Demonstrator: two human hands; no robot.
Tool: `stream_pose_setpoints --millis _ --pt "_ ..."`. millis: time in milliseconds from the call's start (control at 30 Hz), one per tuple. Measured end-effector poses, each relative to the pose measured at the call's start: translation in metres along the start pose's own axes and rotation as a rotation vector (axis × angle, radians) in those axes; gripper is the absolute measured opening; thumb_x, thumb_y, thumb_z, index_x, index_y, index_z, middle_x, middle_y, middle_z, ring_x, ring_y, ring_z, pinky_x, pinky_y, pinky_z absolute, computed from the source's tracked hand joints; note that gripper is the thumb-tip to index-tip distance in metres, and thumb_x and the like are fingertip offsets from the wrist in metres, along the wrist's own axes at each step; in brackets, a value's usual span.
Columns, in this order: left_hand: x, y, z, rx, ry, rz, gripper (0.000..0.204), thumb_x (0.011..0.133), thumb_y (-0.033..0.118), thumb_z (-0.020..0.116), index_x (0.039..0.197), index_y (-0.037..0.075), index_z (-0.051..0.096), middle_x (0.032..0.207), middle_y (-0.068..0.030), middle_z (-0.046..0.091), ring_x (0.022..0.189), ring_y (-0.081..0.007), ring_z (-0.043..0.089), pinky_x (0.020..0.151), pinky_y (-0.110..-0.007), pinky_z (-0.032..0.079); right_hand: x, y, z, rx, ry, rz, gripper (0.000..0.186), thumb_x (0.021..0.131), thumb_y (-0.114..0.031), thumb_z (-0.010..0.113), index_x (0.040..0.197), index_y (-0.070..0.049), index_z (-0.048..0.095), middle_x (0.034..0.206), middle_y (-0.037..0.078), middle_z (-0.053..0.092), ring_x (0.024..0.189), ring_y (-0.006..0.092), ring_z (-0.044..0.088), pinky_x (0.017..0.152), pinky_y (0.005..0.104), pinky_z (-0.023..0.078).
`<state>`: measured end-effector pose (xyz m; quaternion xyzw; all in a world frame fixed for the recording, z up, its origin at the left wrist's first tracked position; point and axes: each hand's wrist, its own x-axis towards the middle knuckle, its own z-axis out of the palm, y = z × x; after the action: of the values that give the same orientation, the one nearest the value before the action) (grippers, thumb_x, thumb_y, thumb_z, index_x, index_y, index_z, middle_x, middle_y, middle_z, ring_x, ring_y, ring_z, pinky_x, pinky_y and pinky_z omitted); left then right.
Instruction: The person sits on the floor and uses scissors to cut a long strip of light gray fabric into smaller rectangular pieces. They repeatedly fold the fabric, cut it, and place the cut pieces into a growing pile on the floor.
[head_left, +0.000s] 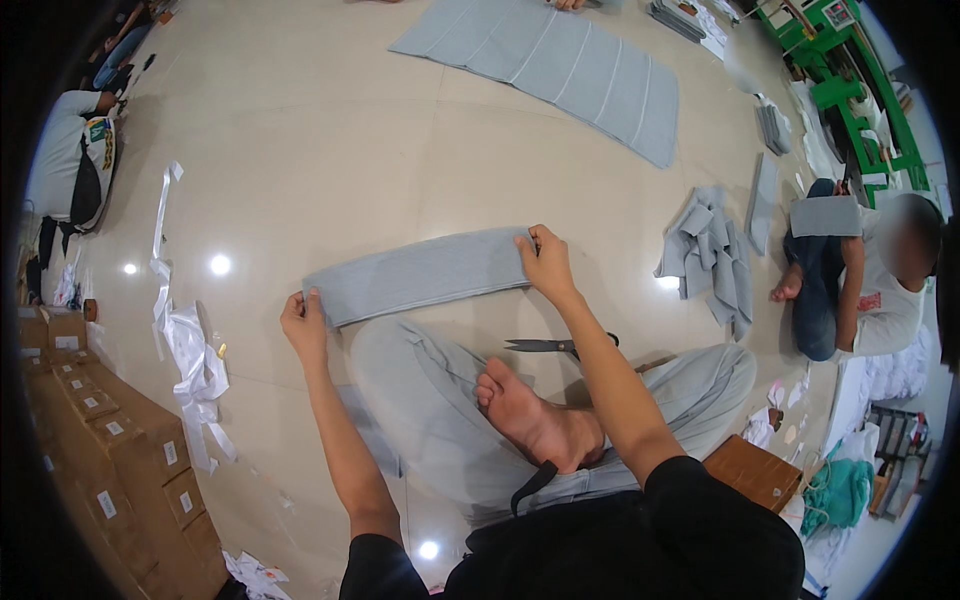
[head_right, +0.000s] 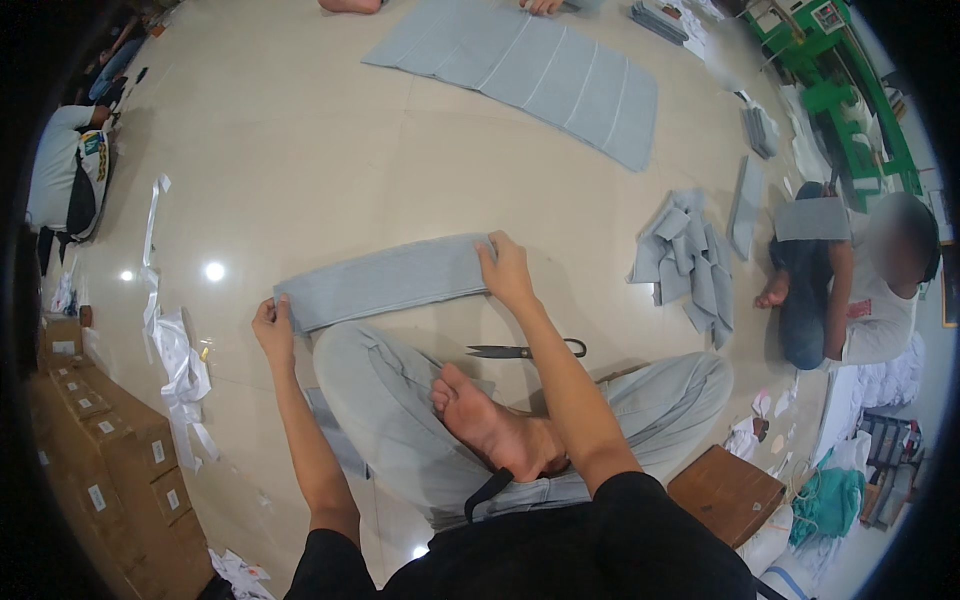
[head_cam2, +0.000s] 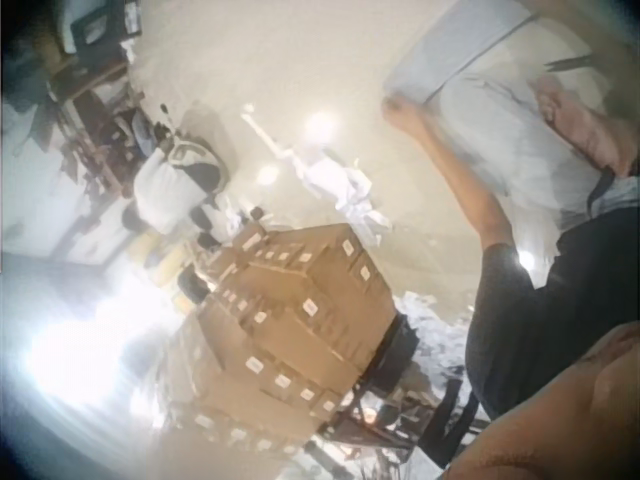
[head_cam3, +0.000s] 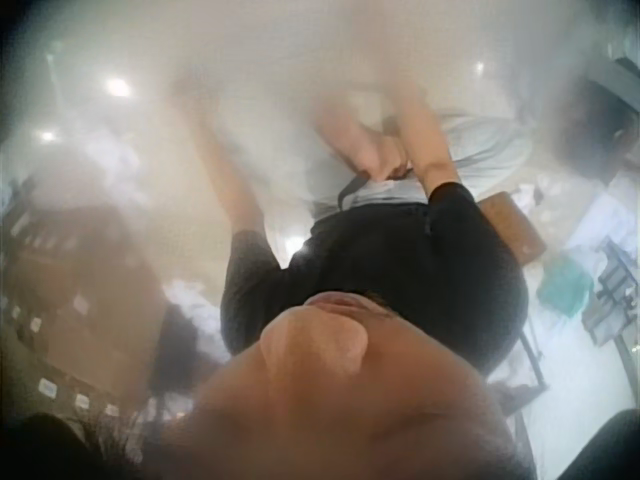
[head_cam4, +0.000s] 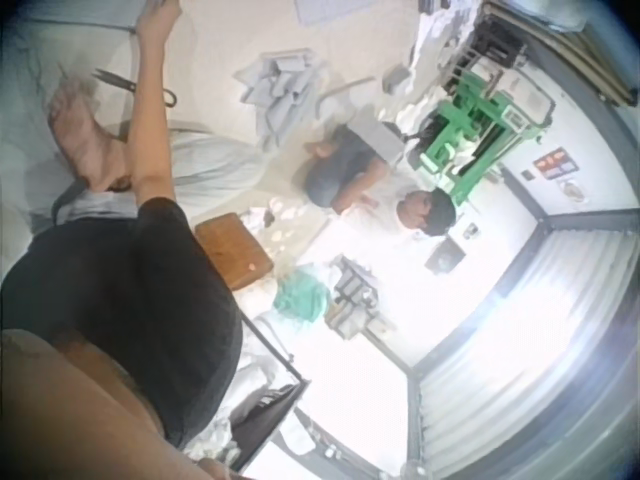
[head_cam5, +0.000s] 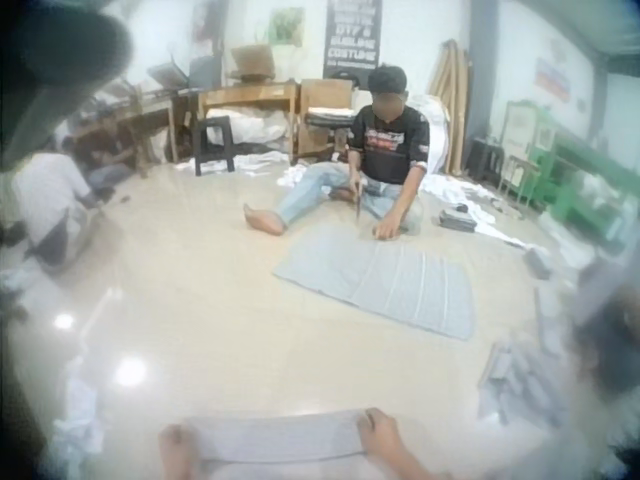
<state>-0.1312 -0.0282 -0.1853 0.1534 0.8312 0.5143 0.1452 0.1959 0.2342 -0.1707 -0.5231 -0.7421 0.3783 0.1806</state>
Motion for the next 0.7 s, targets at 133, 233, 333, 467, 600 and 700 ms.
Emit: stream_pose_setpoints --millis 133,233,333,467,600,700 --pt "0.004 -0.016 0.004 0.176 0.054 0.127 0.024 0.098 0.017 0.069 0.098 -0.007 0.065 0.079 -0.0136 0.068 0.071 -0.0208 0.06 0.071 -0.035 0.049 -0.001 0.004 0.005 -0.099 0.065 -0.025 0.033 0.099 -0.028 0.066 0.102 0.004 0.065 0.075 0.022 0.067 0.07 0.0406 0.067 0.066 0.047 0.052" --pt "0.0 -0.004 0.016 0.271 0.084 0.163 0.026 0.098 0.019 0.067 0.099 -0.007 0.065 0.082 -0.017 0.069 0.074 -0.0268 0.063 0.074 -0.038 0.051 -0.003 0.011 0.008 -0.113 0.156 -0.025 0.033 0.099 -0.033 0.066 0.099 0.0 0.063 0.071 0.019 0.065 0.067 0.038 0.066 0.063 0.0464 0.051" --pt "-0.002 -0.01 0.019 0.372 0.141 0.191 0.026 0.099 0.02 0.067 0.103 -0.006 0.064 0.088 -0.0185 0.069 0.08 -0.031 0.063 0.078 -0.038 0.05 -0.001 0.009 0.011 -0.099 0.131 0.049 0.031 0.1 -0.033 0.066 0.097 -0.003 0.062 0.073 0.016 0.064 0.067 0.0348 0.065 0.063 0.0456 0.05" --pt "-0.005 -0.033 0.028 0.405 0.277 0.196 0.029 0.1 0.022 0.066 0.11 -0.005 0.063 0.097 -0.0158 0.066 0.09 -0.0285 0.061 0.085 -0.036 0.048 -0.002 0.01 0.005 -0.086 0.195 0.04 0.027 0.1 -0.031 0.066 0.096 -0.004 0.061 0.078 0.013 0.063 0.069 0.0319 0.063 0.064 0.0434 0.05" --pt "-0.015 -0.03 0.027 0.26 0.195 0.069 0.031 0.102 0.025 0.065 0.114 -0.003 0.062 0.102 -0.0124 0.064 0.096 -0.025 0.059 0.086 -0.036 0.047 -0.003 0.028 0.007 0.031 0.236 -0.029 0.02 0.099 -0.022 0.069 0.095 -0.003 0.063 0.076 0.009 0.062 0.063 0.0211 0.057 0.06 0.0353 0.047" --pt "-0.017 -0.03 0.029 0.312 0.241 0.07 0.032 0.102 0.025 0.065 0.117 -0.003 0.062 0.105 -0.0123 0.063 0.098 -0.0238 0.058 0.085 -0.036 0.047 -0.007 0.017 0.007 0.05 0.233 0.0 0.016 0.098 -0.019 0.07 0.098 -0.003 0.064 0.08 0.009 0.064 0.064 0.02 0.057 0.06 0.0344 0.048"
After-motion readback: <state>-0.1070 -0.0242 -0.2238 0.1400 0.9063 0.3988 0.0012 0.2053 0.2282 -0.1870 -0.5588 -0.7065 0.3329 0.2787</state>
